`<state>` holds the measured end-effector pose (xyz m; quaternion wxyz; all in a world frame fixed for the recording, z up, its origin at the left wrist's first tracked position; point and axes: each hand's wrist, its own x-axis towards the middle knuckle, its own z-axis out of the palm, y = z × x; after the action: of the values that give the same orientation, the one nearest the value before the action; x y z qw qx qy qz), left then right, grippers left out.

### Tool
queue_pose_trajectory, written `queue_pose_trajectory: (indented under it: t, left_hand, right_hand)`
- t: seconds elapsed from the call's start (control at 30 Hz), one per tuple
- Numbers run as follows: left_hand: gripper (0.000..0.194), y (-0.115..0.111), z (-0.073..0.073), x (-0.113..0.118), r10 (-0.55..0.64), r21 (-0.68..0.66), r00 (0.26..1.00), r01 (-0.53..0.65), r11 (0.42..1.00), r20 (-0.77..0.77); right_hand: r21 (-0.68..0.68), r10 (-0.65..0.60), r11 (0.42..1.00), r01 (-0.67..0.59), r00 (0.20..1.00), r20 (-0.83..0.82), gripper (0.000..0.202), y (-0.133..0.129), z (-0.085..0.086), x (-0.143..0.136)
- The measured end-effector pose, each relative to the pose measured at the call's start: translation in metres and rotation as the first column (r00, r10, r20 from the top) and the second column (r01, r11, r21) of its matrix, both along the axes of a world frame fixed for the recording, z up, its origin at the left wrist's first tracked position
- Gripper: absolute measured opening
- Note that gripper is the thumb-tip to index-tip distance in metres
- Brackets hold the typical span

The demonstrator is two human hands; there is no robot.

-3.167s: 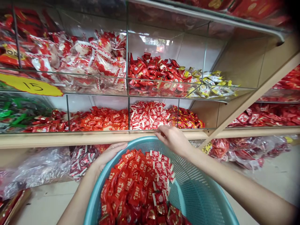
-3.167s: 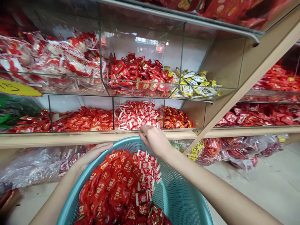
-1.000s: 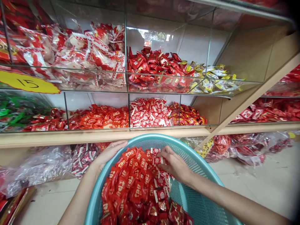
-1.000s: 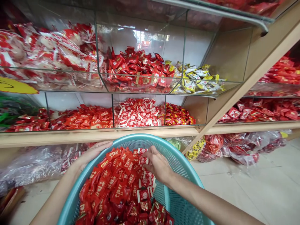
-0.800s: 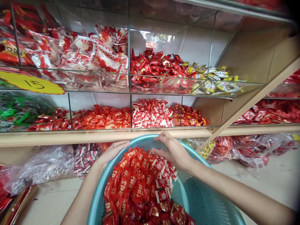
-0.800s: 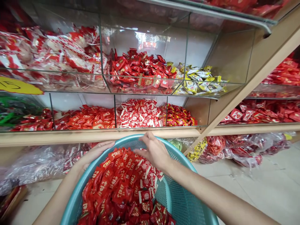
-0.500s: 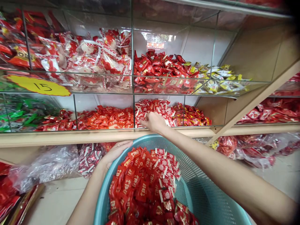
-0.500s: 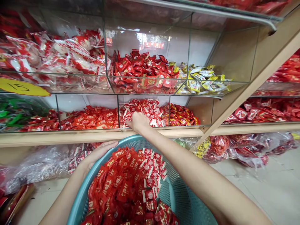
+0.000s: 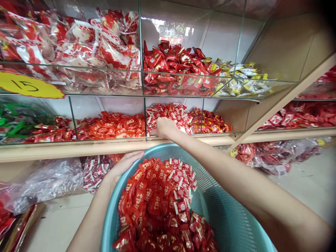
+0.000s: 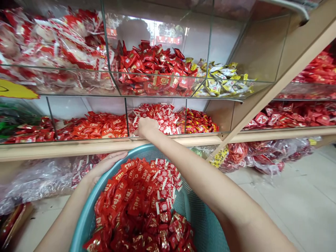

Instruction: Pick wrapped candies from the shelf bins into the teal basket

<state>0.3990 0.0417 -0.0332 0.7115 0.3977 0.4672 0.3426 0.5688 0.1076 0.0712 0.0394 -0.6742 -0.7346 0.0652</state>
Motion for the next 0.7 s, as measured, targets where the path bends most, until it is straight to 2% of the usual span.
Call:
queue_pose_trajectory:
  t: [0.13, 0.23, 0.33, 0.4, 0.53, 0.7]
  left_hand:
    - [0.035, -0.001, -0.001, 0.000, -0.036, 0.035, 0.999, 0.035, 0.999, 0.013]
    - [0.036, -0.001, 0.000, 0.000, -0.038, 0.034, 0.999, 0.038, 0.999, 0.004]
    - [0.037, -0.002, 0.002, 0.001, -0.017, 0.012, 1.000, 0.017, 1.000, -0.012]
    - [0.036, -0.003, 0.004, 0.001, 0.006, -0.016, 0.999, -0.007, 1.000, -0.033]
    - [0.033, -0.004, 0.006, 0.002, 0.017, -0.048, 0.999, -0.019, 0.999, -0.036]
    - [0.037, -0.005, 0.006, 0.004, -0.022, -0.030, 1.000, 0.022, 0.999, -0.001]
  right_hand:
    - [0.015, 0.033, 0.999, -0.032, 0.997, -0.067, 0.037, -0.005, 0.007, 0.017]
    - [0.098, 0.125, 0.989, -0.110, 0.980, -0.158, 0.022, -0.016, 0.011, 0.037]
    - [0.191, 0.229, 0.966, -0.177, 0.926, -0.302, 0.021, -0.041, 0.013, 0.064]
    - [0.177, 0.262, 0.962, -0.206, 0.873, -0.411, 0.022, -0.064, 0.010, 0.082]
    - [0.080, 0.249, 0.967, -0.243, 0.823, -0.510, 0.023, -0.103, -0.016, 0.114]
    - [0.000, 0.209, 0.973, -0.231, 0.881, -0.424, 0.021, -0.124, -0.066, 0.133]
